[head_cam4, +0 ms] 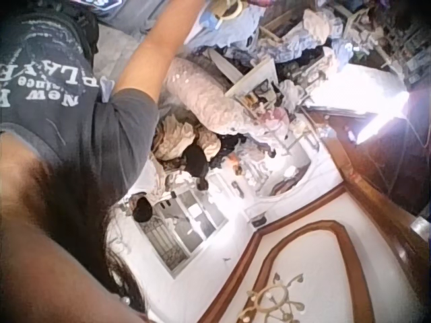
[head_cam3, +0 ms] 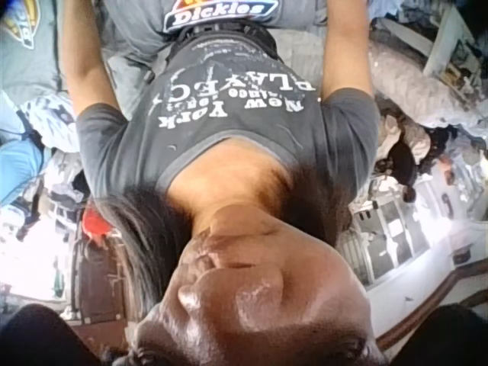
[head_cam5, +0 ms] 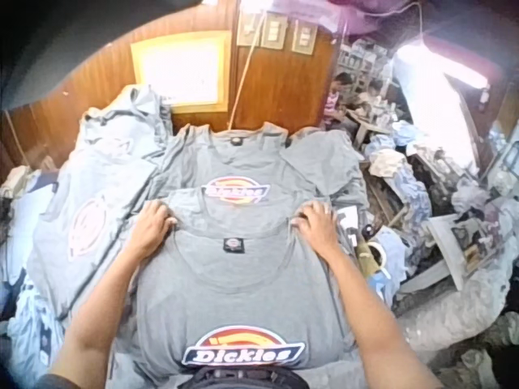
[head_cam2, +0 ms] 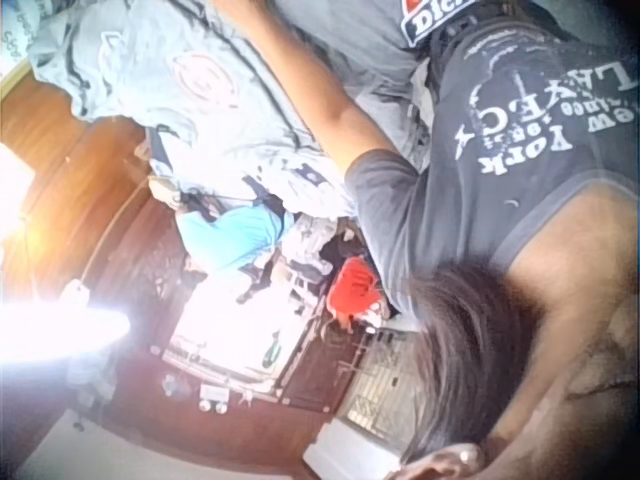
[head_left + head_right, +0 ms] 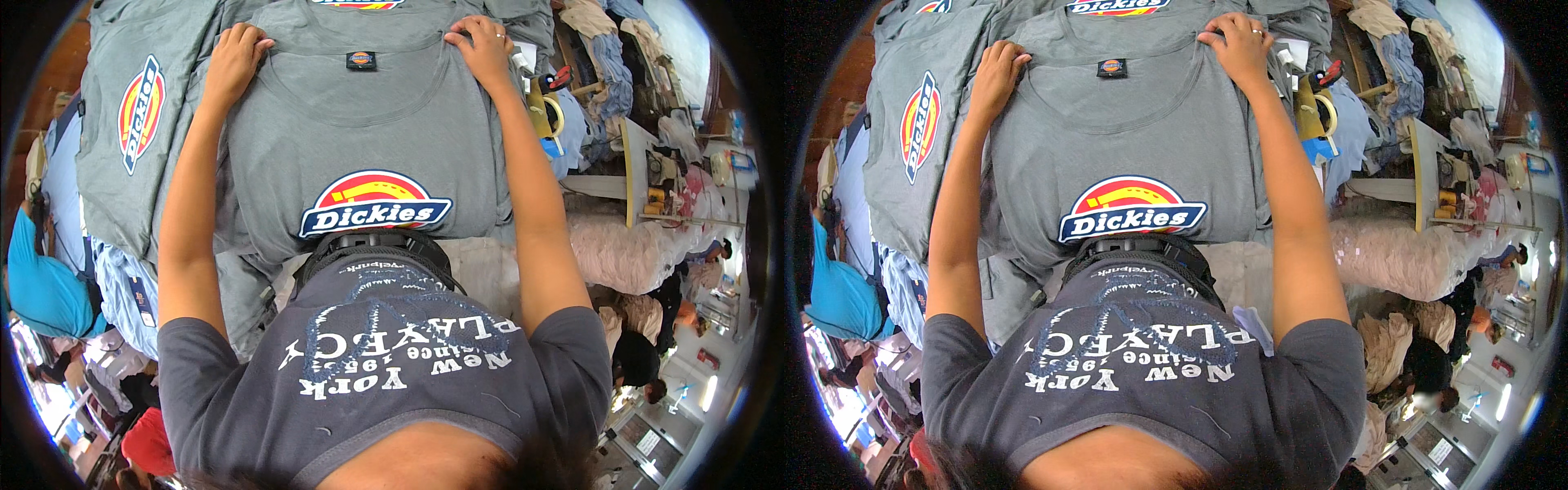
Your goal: The person trims loose threads from a gray t-shirt using shears and then stacks the t-shirt onto a pile of other shirts.
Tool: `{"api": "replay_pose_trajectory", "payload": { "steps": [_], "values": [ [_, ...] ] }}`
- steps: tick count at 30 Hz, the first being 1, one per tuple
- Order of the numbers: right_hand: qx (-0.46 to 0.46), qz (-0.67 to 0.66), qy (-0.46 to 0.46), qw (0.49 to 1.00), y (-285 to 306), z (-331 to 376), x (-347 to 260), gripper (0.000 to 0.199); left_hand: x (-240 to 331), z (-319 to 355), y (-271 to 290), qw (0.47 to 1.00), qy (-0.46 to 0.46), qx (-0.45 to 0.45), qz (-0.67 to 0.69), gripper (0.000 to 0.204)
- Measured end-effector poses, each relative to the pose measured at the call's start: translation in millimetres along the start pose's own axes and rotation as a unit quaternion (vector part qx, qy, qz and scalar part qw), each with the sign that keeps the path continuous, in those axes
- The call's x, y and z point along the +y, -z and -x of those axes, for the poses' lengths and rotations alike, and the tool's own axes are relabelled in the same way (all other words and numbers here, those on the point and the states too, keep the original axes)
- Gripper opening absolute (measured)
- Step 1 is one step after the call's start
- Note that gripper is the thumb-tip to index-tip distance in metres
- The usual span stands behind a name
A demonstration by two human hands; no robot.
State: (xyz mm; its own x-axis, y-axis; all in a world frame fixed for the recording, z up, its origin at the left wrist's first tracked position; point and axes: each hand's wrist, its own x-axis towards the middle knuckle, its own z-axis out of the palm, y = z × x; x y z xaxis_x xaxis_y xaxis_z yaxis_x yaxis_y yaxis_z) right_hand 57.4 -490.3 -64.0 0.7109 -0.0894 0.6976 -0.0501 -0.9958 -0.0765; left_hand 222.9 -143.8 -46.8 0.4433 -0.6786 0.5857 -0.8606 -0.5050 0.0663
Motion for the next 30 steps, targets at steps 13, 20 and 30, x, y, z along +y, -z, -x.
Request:
{"api": "replay_pose_trajectory", "payload": {
  "steps": [13, 20, 30],
  "values": [
    [-0.247, -0.245, 0.018, 0.937, 18.9, -32.6, 20.5, 0.03, -12.8, -0.8, -12.2, 0.986, 0.141, -0.094, -0.01, 0.039],
    [-0.254, -0.203, -0.077, 0.943, 22.1, -37.7, 2.5, 0.025, -18.3, -2.9, -12.9, 0.986, 0.123, -0.09, -0.062, 0.041],
    [-0.301, -0.223, -0.063, 0.925, -1.4, -37.5, 27.9, 0.03, -24.1, -6.3, -1.6, 0.983, 0.118, -0.107, -0.088, 0.045]
  ]
}}
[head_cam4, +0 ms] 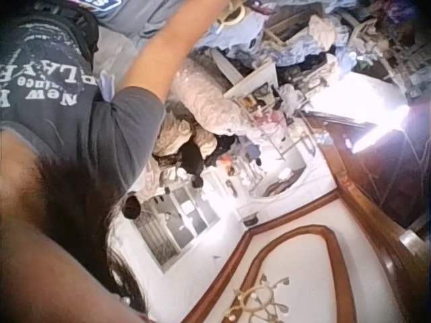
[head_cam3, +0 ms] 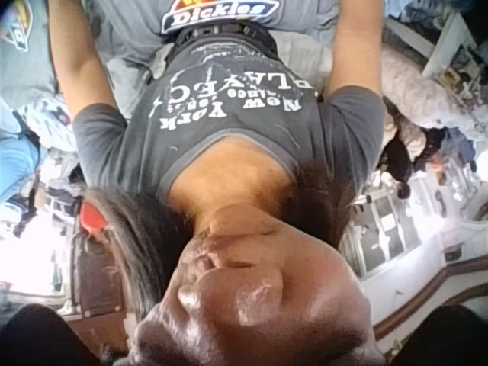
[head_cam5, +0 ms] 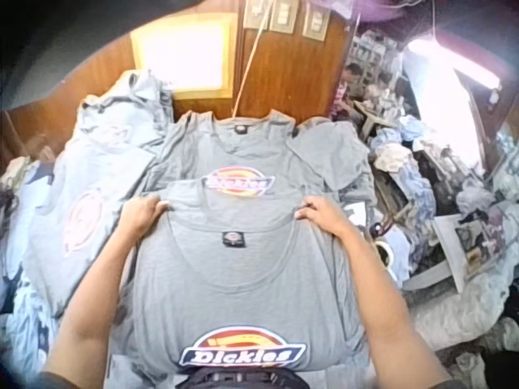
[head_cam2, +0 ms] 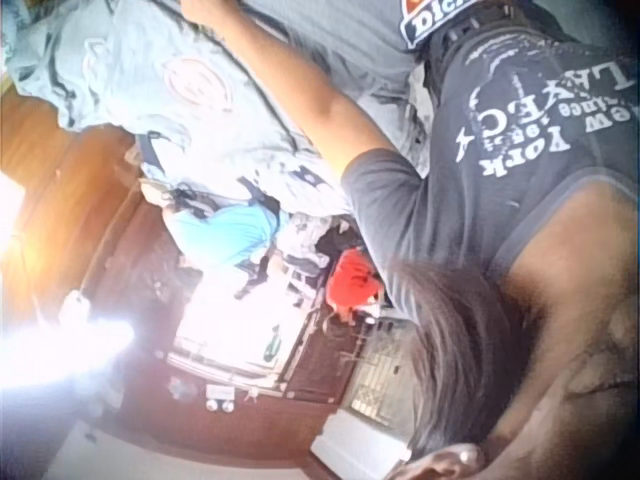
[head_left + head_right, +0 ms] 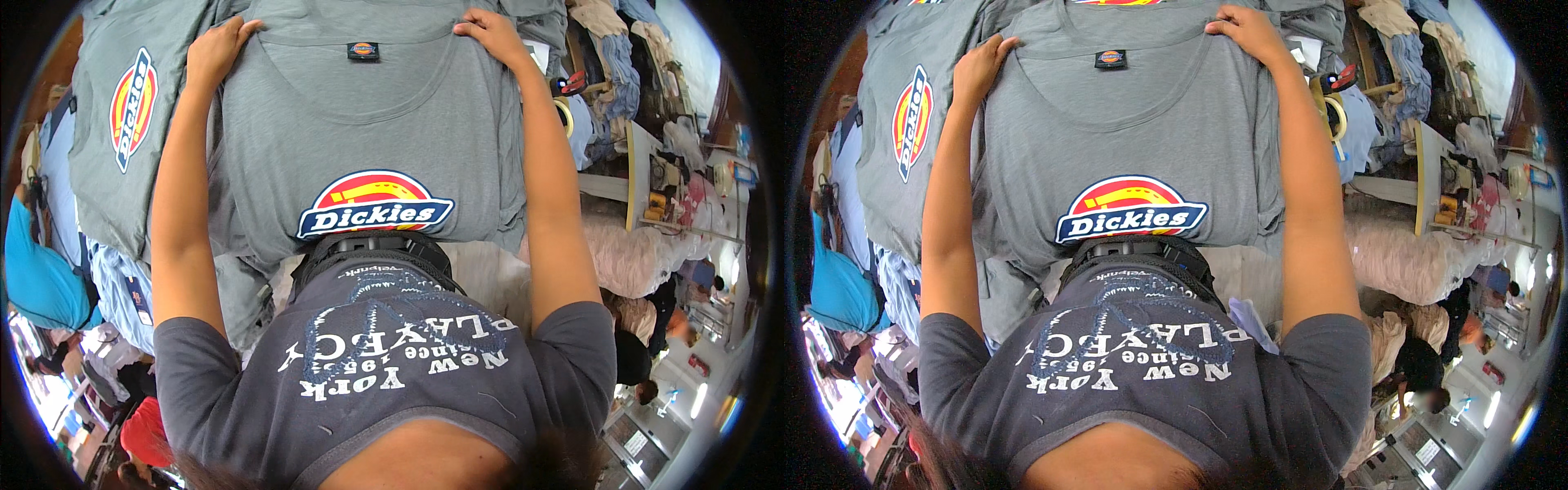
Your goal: The person trims loose threads from a gray t-shirt using shears and then stacks the t-shirt onto a pile of other shirts.
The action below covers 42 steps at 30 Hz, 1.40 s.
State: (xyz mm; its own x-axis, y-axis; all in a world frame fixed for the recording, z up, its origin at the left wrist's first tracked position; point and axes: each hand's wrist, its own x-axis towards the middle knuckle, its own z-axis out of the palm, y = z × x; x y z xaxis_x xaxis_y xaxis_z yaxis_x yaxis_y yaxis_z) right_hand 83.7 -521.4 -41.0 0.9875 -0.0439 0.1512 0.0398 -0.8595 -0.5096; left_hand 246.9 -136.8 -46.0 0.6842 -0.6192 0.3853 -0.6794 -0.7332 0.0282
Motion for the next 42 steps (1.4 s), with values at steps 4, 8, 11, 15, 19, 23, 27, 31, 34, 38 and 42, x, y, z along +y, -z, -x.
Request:
{"api": "replay_pose_trajectory", "payload": {
  "steps": [4, 8, 11, 15, 19, 23, 27, 31, 34, 38, 42],
  "values": [
    [0.006, 0.024, -0.035, 0.999, 10.4, 4.0, -6.9, 0.03, -3.7, -5.3, 24.8, 0.998, 0.024, -0.052, -0.033, 0.049],
    [0.068, 0.039, 0.004, 0.997, 16.5, 11.5, -0.2, 0.029, 2.1, -15.7, 45.8, 0.996, 0.026, -0.067, -0.056, 0.051],
    [0.073, 0.086, 0.014, 0.993, 22.9, 12.0, -20.6, 0.03, -5.4, -14.5, 42.9, 0.995, -0.013, -0.032, -0.092, 0.052],
    [0.113, 0.163, 0.036, 0.979, -7.6, 10.6, -1.7, 0.035, -7.9, -1.3, 3.2, 0.996, -0.009, 0.021, -0.087, 0.052],
    [0.179, 0.183, 0.051, 0.965, -23.9, 14.9, 5.8, 0.038, 2.2, 7.3, -19.3, 0.997, 0.062, 0.009, -0.037, 0.051],
    [0.173, 0.179, 0.047, 0.967, -19.7, 15.3, -1.3, 0.04, 7.4, 8.0, -12.2, 0.998, 0.061, 0.028, -0.015, 0.048],
    [0.26, 0.121, 0.096, 0.953, 1.2, 25.6, -1.6, 0.04, 4.8, 10.6, 11.1, 0.988, 0.087, 0.11, 0.067, 0.045],
    [0.253, -0.123, -0.18, 0.943, 23.6, 69.2, -1.8, 0.036, -21.0, 47.7, 34.7, 0.892, 0.316, -0.053, 0.318, 0.039],
    [0.126, -0.322, -0.324, 0.88, 28.9, 91.4, -30.3, 0.033, -0.7, 69.9, 44.9, 0.75, 0.347, -0.142, 0.545, 0.036],
    [0.054, -0.391, -0.315, 0.863, 16.3, 89.4, -38.4, 0.037, 12.7, 76.5, 44.3, 0.701, 0.373, -0.122, 0.595, 0.045],
    [0.113, -0.34, -0.349, 0.866, 8.9, 84.6, -37.4, 0.031, 12.9, 76.6, 40.7, 0.705, 0.39, -0.113, 0.582, 0.045]
  ]
}}
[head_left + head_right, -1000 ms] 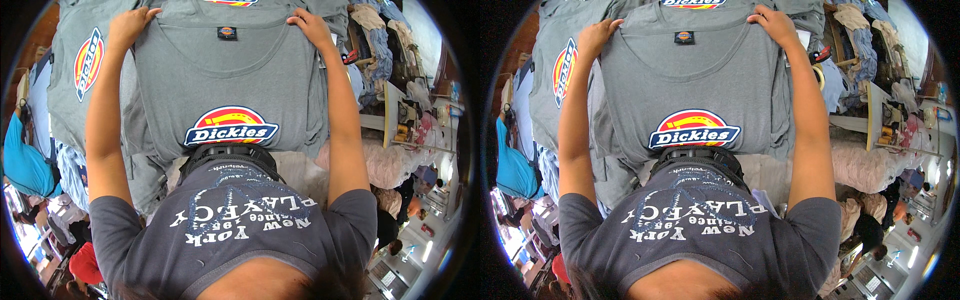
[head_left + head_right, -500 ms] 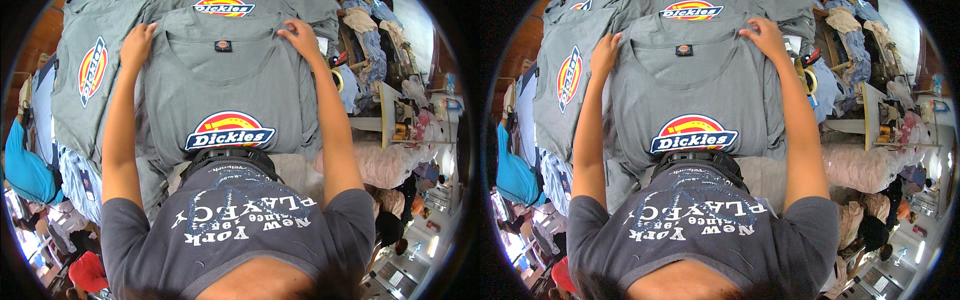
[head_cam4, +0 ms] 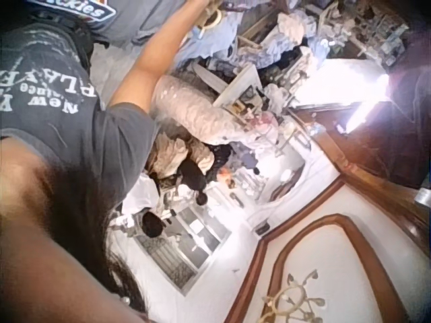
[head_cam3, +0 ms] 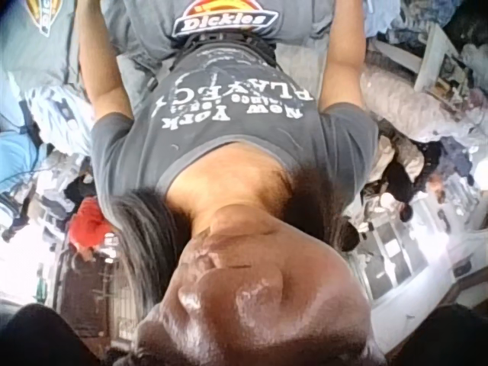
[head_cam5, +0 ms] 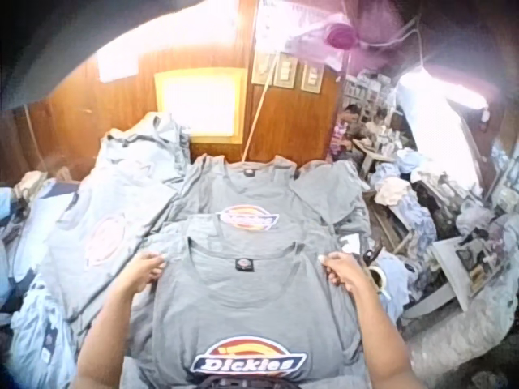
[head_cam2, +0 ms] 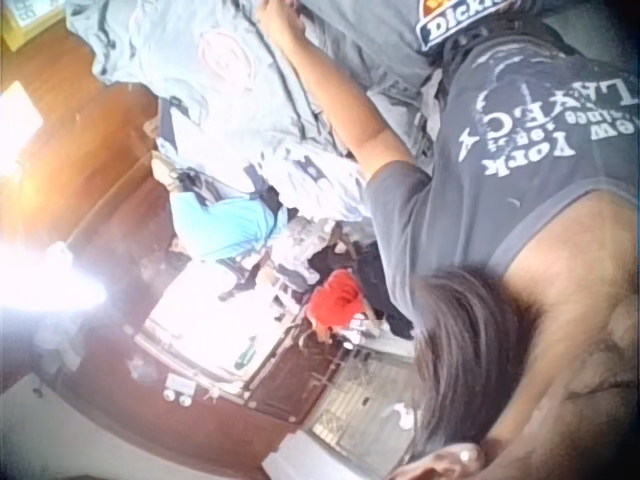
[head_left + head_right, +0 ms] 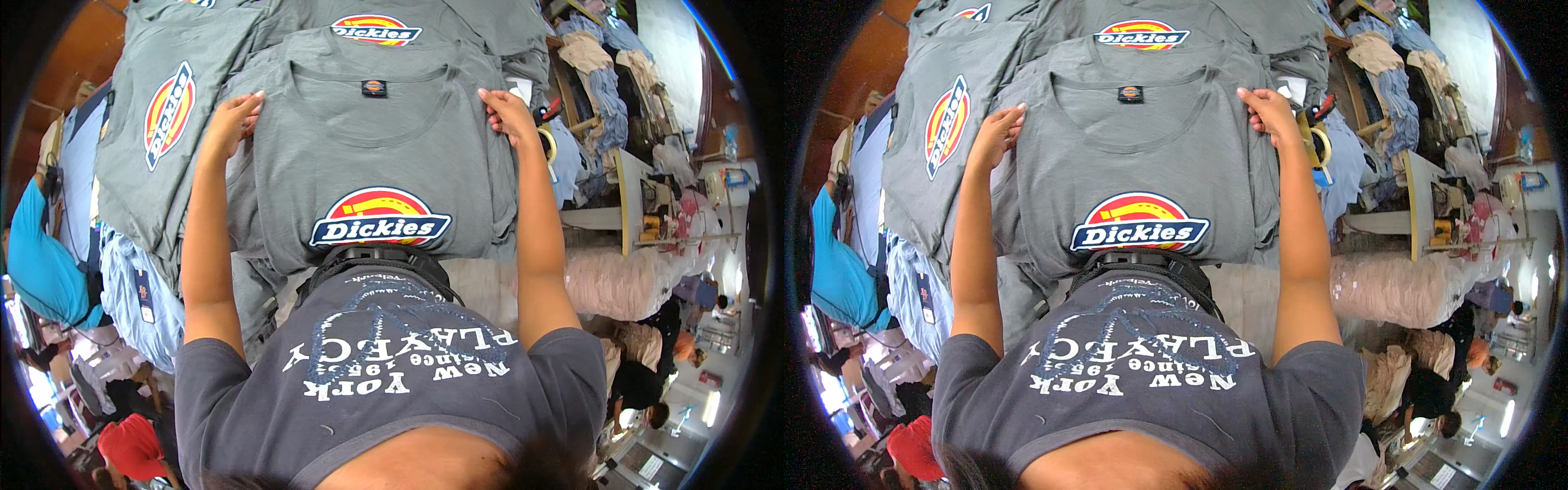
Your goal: The person trims loose threads from a gray t-shirt using shears and then stacks the t-shirt onto a pile of other shirts.
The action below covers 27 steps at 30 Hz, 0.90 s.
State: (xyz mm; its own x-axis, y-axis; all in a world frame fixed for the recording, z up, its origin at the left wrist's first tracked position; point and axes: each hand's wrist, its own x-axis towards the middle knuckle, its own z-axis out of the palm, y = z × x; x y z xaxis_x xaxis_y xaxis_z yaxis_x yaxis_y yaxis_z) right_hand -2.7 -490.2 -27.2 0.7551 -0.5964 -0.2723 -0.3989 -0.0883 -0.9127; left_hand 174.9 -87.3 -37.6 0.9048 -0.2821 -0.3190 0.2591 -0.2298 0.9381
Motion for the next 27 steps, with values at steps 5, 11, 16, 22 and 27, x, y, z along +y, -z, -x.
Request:
{"api": "replay_pose_trajectory", "payload": {
  "steps": [5, 11, 16, 22, 27],
  "values": [
    [-0.048, 0.011, 0.042, 0.998, 6.0, -13.7, -0.8, 0.029, 0.4, -4.6, -0.3, 1.0, -0.01, -0.026, 0.013, 0.024],
    [-0.222, -0.335, -0.053, 0.914, 7.3, -0.7, -2.9, 0.019, 0.8, 7.3, 6.5, 0.92, 0.048, -0.146, 0.361, 0.011],
    [-0.243, -0.212, -0.09, 0.942, 23.8, -14.3, 10.7, 0.023, 9.5, 10.2, 1.1, 0.898, 0.121, -0.227, 0.356, 0.016],
    [-0.227, -0.396, -0.021, 0.889, 13.6, -19.5, 3.2, 0.032, 8.0, -21.6, 20.4, 0.87, 0.0, -0.26, 0.418, 0.031],
    [-0.445, -0.426, -0.128, 0.777, 12.8, -10.9, 12.5, 0.05, -0.5, -3.8, -3.4, 0.863, 0.145, -0.276, 0.399, 0.04]
  ]
}}
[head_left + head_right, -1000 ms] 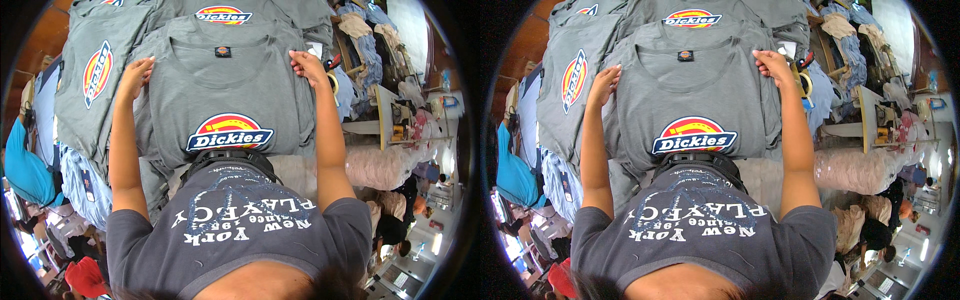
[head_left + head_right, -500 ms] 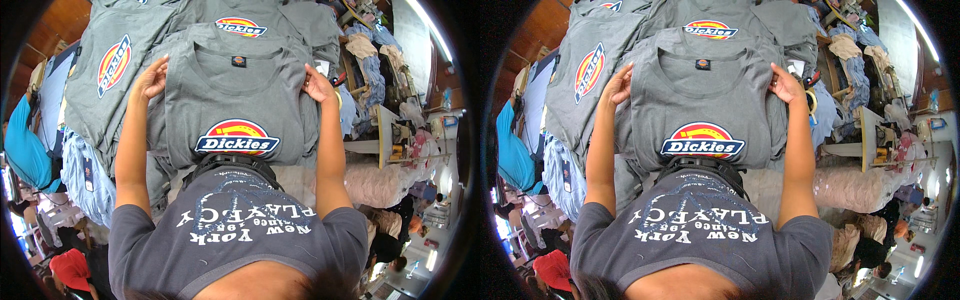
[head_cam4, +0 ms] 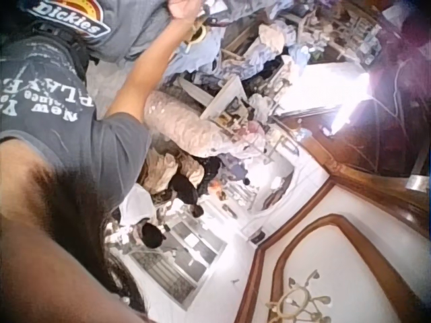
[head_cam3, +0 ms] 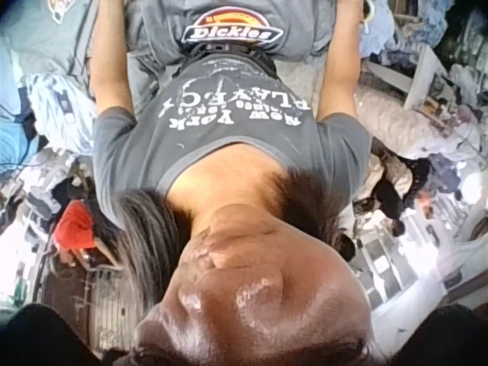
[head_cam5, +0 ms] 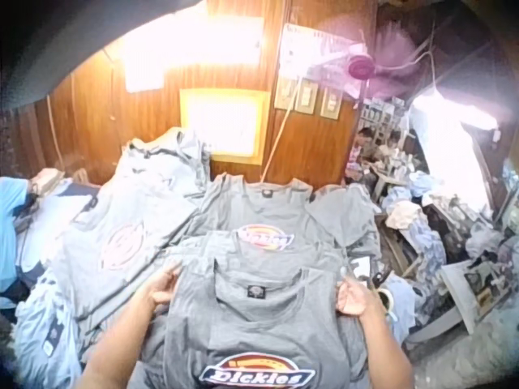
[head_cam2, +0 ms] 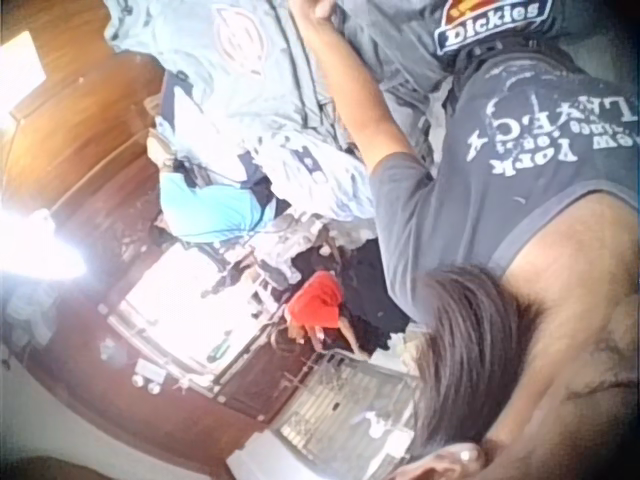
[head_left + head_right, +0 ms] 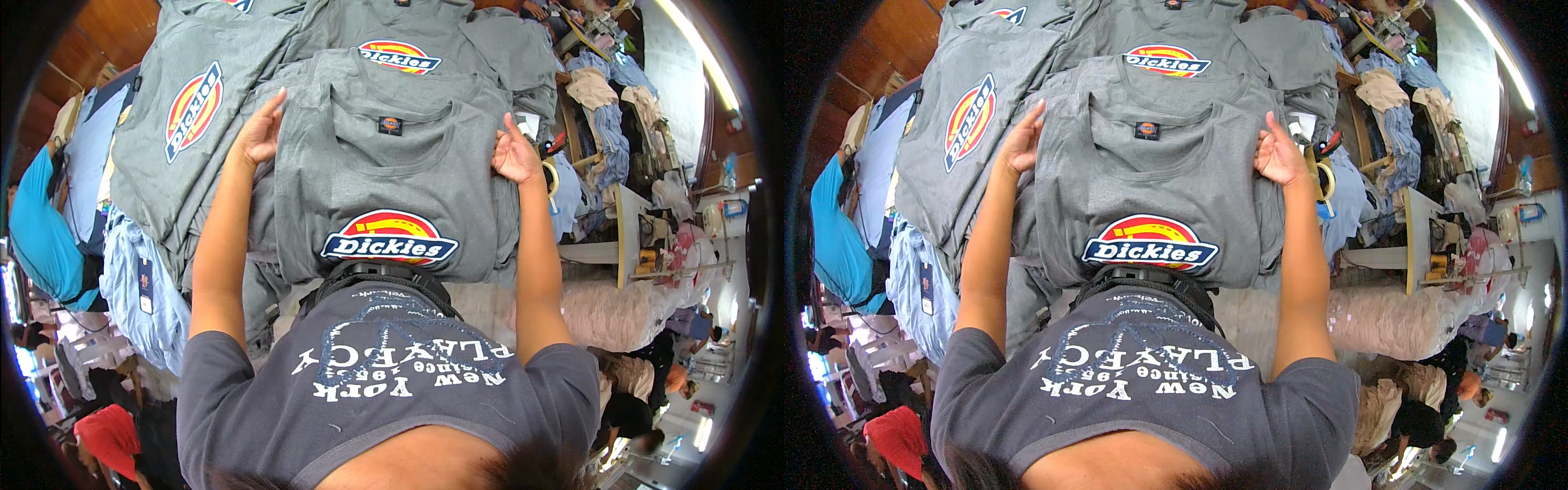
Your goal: The person trims loose threads from a gray t-shirt using shears and then stacks the t-shirt onto a pile of other shirts.
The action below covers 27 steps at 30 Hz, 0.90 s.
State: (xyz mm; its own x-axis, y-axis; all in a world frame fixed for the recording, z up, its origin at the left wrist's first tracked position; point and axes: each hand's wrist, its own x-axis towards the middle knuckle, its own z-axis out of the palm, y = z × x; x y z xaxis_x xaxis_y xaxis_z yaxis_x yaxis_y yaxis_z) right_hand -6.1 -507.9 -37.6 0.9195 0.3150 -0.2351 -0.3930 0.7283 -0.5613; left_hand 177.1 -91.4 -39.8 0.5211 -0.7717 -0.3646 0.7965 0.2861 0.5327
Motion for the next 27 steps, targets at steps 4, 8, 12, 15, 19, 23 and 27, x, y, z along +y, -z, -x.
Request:
{"api": "replay_pose_trajectory", "payload": {
  "steps": [4, 8, 12, 15, 19, 23, 27],
  "values": [
    [0.107, 0.036, 0.043, 0.993, -27.7, -32.5, 7.8, 0.057, 6.0, -10.0, -9.2, 0.997, -0.053, -0.055, -0.012, 0.045],
    [0.073, 0.032, 0.099, 0.992, -12.0, -50.4, -31.0, 0.058, 51.3, -19.6, 17.0, 0.986, -0.09, -0.126, 0.057, 0.046],
    [0.082, -0.003, 0.112, 0.99, -10.8, -36.4, -37.0, 0.065, 47.6, -4.7, 9.4, 0.97, -0.083, -0.196, 0.117, 0.05],
    [0.079, 0.018, 0.149, 0.986, -47.6, -16.5, -26.1, 0.072, 36.2, 17.5, -26.7, 0.968, -0.136, -0.21, 0.031, 0.053],
    [0.05, 0.142, 0.248, 0.957, -142.6, 6.3, 32.7, 0.08, -25.7, 47.8, -87.6, 0.956, -0.217, -0.198, 0.001, 0.059],
    [0.067, 0.321, 0.319, 0.889, -145.7, 14.6, 123.4, 0.086, -138.2, 50.1, -111.9, 0.876, -0.389, -0.142, -0.249, 0.079],
    [0.021, 0.391, 0.345, 0.853, -171.4, 22.8, 182.2, 0.091, -182.4, 80.9, -143.8, 0.881, -0.32, -0.171, -0.305, 0.096]
  ]
}}
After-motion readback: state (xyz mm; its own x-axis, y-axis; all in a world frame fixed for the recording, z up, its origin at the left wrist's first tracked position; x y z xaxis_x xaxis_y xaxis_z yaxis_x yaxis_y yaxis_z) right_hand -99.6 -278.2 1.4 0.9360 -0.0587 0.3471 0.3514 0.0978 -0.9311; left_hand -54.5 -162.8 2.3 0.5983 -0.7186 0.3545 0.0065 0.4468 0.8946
